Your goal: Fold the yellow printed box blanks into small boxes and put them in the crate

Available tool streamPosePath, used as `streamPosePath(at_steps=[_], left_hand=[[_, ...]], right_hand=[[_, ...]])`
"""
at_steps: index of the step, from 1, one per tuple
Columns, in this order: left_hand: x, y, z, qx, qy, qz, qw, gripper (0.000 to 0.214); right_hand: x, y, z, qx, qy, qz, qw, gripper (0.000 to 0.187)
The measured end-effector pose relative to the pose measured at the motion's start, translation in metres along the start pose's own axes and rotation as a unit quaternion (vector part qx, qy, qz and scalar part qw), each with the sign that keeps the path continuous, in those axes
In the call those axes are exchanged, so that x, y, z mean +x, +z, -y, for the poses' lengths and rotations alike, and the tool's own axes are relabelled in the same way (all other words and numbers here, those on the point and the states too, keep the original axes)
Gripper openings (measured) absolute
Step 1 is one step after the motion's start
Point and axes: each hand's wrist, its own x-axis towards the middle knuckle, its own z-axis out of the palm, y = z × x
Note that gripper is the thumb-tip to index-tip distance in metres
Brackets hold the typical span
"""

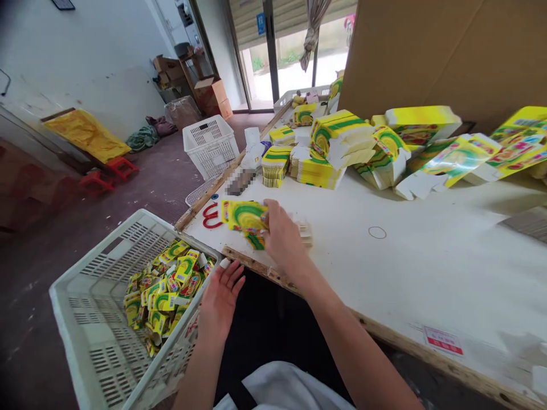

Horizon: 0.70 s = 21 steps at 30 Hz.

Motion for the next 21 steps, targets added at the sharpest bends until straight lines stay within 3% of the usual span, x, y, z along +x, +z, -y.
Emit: streamPosePath(at_steps=[2,4,6,8,10,13,15,18,21], left_hand=[[-0.003,0.011,-0.005,-0.028,0.061,0.039,0.997,0.054],[-0.004,0.023,-0.012,-0.051,0.116,0.046,0.991,0.058],[-0.003,0.031,-0.021,-0.069,0.143,0.028,0.987,0.054],[0.000,0.035,-0.026,-0.090,0.147,-0.003,0.985,0.048],[0.003,0.034,-0.025,-0.107,0.129,-0.041,0.985,0.051],[0.004,0.028,-0.016,-0.089,0.098,-0.097,0.986,0.060],[0.002,0.024,-0.009,-0.047,0.109,-0.094,0.989,0.064],[0.001,0.019,-0.002,0.033,0.135,-0.076,0.987,0.053],[0.002,0.015,-0.002,0.066,0.137,-0.106,0.983,0.040]], right_hand=[[-0.023,0.006,0.011,0.118,-0.013,0.050,0.992,0.058],[-0.048,0.016,0.023,0.233,-0.002,0.139,0.962,0.057],[-0.071,0.025,0.036,0.357,0.034,0.193,0.914,0.055],[-0.086,0.032,0.046,0.430,0.062,0.207,0.876,0.052],[-0.093,0.036,0.051,0.447,0.079,0.216,0.864,0.050],[-0.091,0.039,0.045,0.413,0.106,0.216,0.879,0.043],[-0.086,0.039,0.036,0.398,0.112,0.189,0.890,0.034],[-0.079,0.035,0.023,0.378,0.088,0.144,0.910,0.019],[-0.076,0.030,0.015,0.318,0.049,0.106,0.941,0.019]])
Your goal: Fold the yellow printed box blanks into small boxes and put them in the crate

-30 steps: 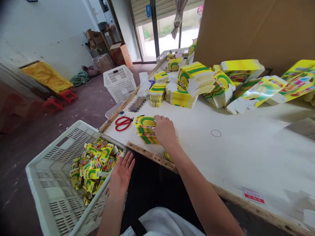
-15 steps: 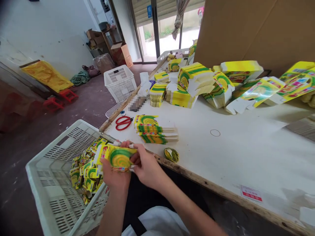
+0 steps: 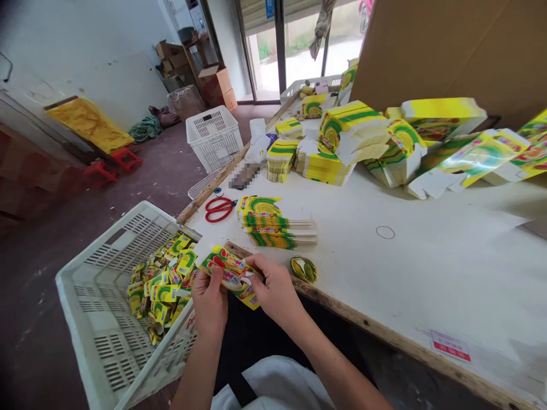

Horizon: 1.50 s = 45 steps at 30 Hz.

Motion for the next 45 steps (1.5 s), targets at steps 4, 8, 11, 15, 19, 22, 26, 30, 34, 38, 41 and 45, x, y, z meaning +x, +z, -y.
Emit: streamPosePath(at_steps=[4,8,11,15,19,22,26,30,34,38,41,45], left_hand=[[0.007,-0.009,-0.011,0.013,0.014,0.018,1.000,0.037],[0.010,-0.023,-0.039,0.072,0.157,0.090,0.981,0.048],[0.006,-0.024,-0.052,0.265,0.210,0.187,0.922,0.082],[-0.003,-0.010,-0.046,0.450,0.161,0.287,0.830,0.070],[-0.011,-0.004,-0.031,0.502,0.192,0.257,0.803,0.064],[-0.015,-0.006,-0.024,0.504,0.246,0.284,0.778,0.072],[-0.018,-0.006,-0.021,0.480,0.292,0.342,0.753,0.066],[-0.015,-0.005,-0.020,0.472,0.264,0.350,0.765,0.046],[-0.008,-0.007,-0.011,0.493,0.204,0.348,0.771,0.059],[-0.003,-0.012,-0.001,0.485,0.255,0.320,0.773,0.070],[-0.002,-0.015,-0.004,0.516,0.232,0.277,0.777,0.067],[-0.001,-0.020,-0.018,0.559,0.204,0.274,0.755,0.052]], right_hand=[[0.002,-0.018,0.002,-0.096,-0.100,-0.048,0.989,0.029],[0.002,-0.039,0.015,-0.268,-0.228,-0.063,0.934,0.030],[-0.002,-0.039,0.026,-0.329,-0.297,-0.010,0.896,0.030],[-0.010,-0.024,0.025,-0.265,-0.309,-0.051,0.912,0.033],[-0.012,-0.015,0.013,-0.009,-0.122,-0.174,0.977,0.073],[-0.010,-0.012,0.009,0.236,0.080,-0.038,0.968,0.062],[-0.009,-0.010,0.008,0.320,0.204,0.070,0.923,0.062],[-0.010,-0.010,0.003,0.244,0.163,0.066,0.954,0.068],[-0.015,-0.010,0.000,0.021,-0.005,0.070,0.997,0.055],[-0.020,-0.012,-0.006,-0.109,-0.130,0.072,0.983,0.058],[-0.018,-0.017,-0.013,-0.145,-0.168,0.026,0.975,0.058],[-0.015,-0.022,-0.018,-0.195,-0.152,0.073,0.966,0.057]])
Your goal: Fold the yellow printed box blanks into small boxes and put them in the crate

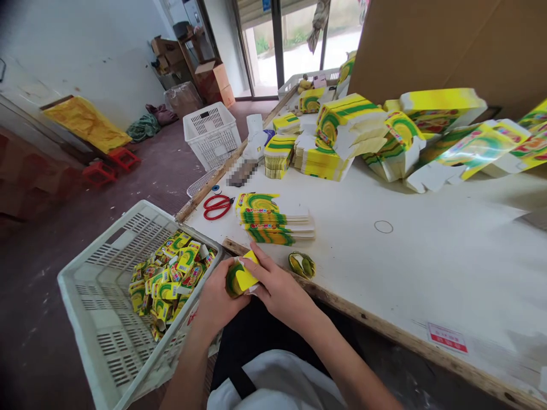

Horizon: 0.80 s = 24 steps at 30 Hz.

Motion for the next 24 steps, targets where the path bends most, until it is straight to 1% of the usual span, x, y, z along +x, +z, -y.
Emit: streamPosePath(at_steps=[2,5,8,10,12,13,14,15,16,17,18,19,20,21,22,23,24], left_hand=[[0.000,-0.005,0.000,0.008,0.007,0.002,1.000,0.052],[0.001,-0.010,-0.002,0.004,0.012,0.015,1.000,0.051],[0.005,-0.013,-0.006,0.003,0.032,0.026,0.999,0.052],[0.006,-0.013,-0.009,0.008,0.039,0.017,0.999,0.053],[0.006,-0.011,-0.011,0.001,0.028,-0.002,1.000,0.054],[0.005,-0.010,-0.011,-0.018,0.016,-0.012,1.000,0.055],[0.005,-0.008,-0.010,-0.052,-0.001,-0.023,0.998,0.055],[0.005,-0.007,-0.008,-0.104,-0.023,-0.043,0.993,0.054],[0.005,-0.006,-0.006,-0.173,-0.052,-0.077,0.980,0.055],[0.006,-0.006,-0.003,-0.255,-0.084,-0.130,0.955,0.055],[0.008,-0.006,0.000,-0.340,-0.117,-0.194,0.913,0.055],[0.010,-0.007,0.003,-0.422,-0.151,-0.257,0.856,0.055],[0.013,-0.009,0.006,-0.491,-0.182,-0.305,0.796,0.057],[0.015,-0.010,0.008,-0.544,-0.210,-0.330,0.742,0.059],[0.017,-0.010,0.009,-0.582,-0.237,-0.333,0.703,0.060],[0.018,-0.010,0.010,-0.604,-0.262,-0.321,0.681,0.061],[0.017,-0.008,0.011,-0.615,-0.283,-0.300,0.672,0.060]], right_hand=[[0.001,-0.004,0.000,-0.017,0.015,0.041,0.999,0.053],[0.005,-0.017,0.002,-0.018,0.009,0.073,0.997,0.040],[0.009,-0.029,0.005,0.002,0.004,0.104,0.995,0.034],[0.011,-0.030,0.006,0.013,0.026,0.088,0.996,0.028],[0.010,-0.022,0.007,0.036,0.049,0.044,0.997,0.021],[0.010,-0.016,0.007,0.054,0.050,0.020,0.997,0.021],[0.010,-0.011,0.008,0.076,0.042,0.001,0.996,0.025],[0.011,-0.007,0.008,0.100,0.030,-0.014,0.994,0.034],[0.013,-0.005,0.009,0.123,0.017,-0.029,0.992,0.045],[0.017,-0.006,0.009,0.139,0.009,-0.047,0.989,0.054],[0.024,-0.010,0.008,0.143,0.007,-0.069,0.987,0.061],[0.032,-0.015,0.006,0.128,0.012,-0.095,0.987,0.062],[0.041,-0.022,0.002,0.097,0.023,-0.126,0.987,0.059],[0.051,-0.030,-0.003,0.038,0.037,-0.158,0.986,0.053],[0.062,-0.038,-0.009,-0.037,0.055,-0.179,0.982,0.048],[0.071,-0.044,-0.016,-0.111,0.076,-0.190,0.972,0.046],[0.079,-0.049,-0.023,-0.179,0.097,-0.185,0.961,0.046]])
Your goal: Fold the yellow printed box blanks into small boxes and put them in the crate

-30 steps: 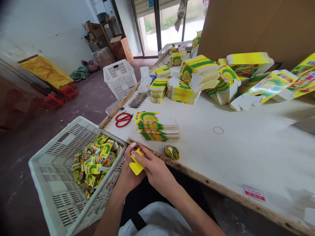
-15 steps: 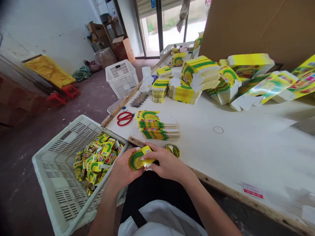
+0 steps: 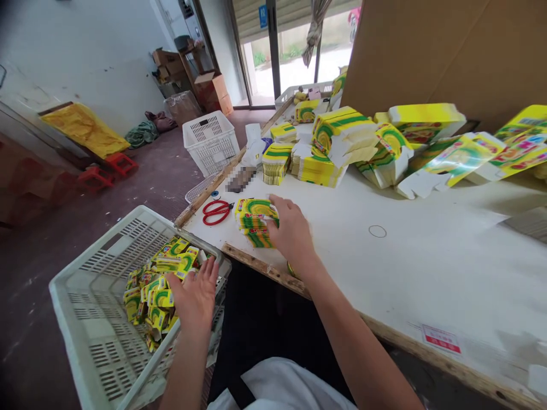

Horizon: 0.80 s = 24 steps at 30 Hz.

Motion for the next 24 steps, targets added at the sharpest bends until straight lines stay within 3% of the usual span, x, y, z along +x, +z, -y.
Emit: streamPosePath(at_steps=[3,6,9,12,15,17,19,22,24], left_hand=[[-0.002,-0.003,0.010,0.039,-0.056,0.024,0.997,0.051],[-0.004,-0.008,0.022,0.078,-0.069,0.042,0.994,0.040],[-0.006,-0.009,0.030,0.095,-0.064,0.063,0.991,0.044],[-0.014,-0.004,0.034,0.099,-0.058,0.124,0.986,0.050],[-0.024,0.003,0.033,0.082,-0.026,0.204,0.975,0.057],[-0.030,0.009,0.028,0.054,0.016,0.226,0.972,0.062],[-0.033,0.015,0.021,0.040,0.050,0.219,0.974,0.058],[-0.031,0.020,0.014,0.039,0.091,0.169,0.981,0.044],[-0.028,0.020,0.015,0.039,0.119,0.128,0.984,0.043]], right_hand=[[0.017,0.008,-0.013,-0.102,0.002,0.030,0.994,0.041],[0.019,0.014,-0.017,-0.113,-0.004,0.044,0.993,0.039],[0.018,0.012,-0.012,-0.123,-0.001,0.046,0.991,0.042],[0.009,0.005,0.001,-0.077,-0.003,0.021,0.997,0.048],[-0.018,0.001,0.019,0.069,0.002,0.029,0.997,0.052],[-0.044,0.004,0.033,0.186,0.022,0.103,0.977,0.052],[-0.072,0.009,0.047,0.312,0.047,0.206,0.926,0.053],[-0.103,0.016,0.064,0.444,0.099,0.243,0.857,0.056],[-0.113,0.019,0.069,0.454,0.114,0.249,0.848,0.058]])
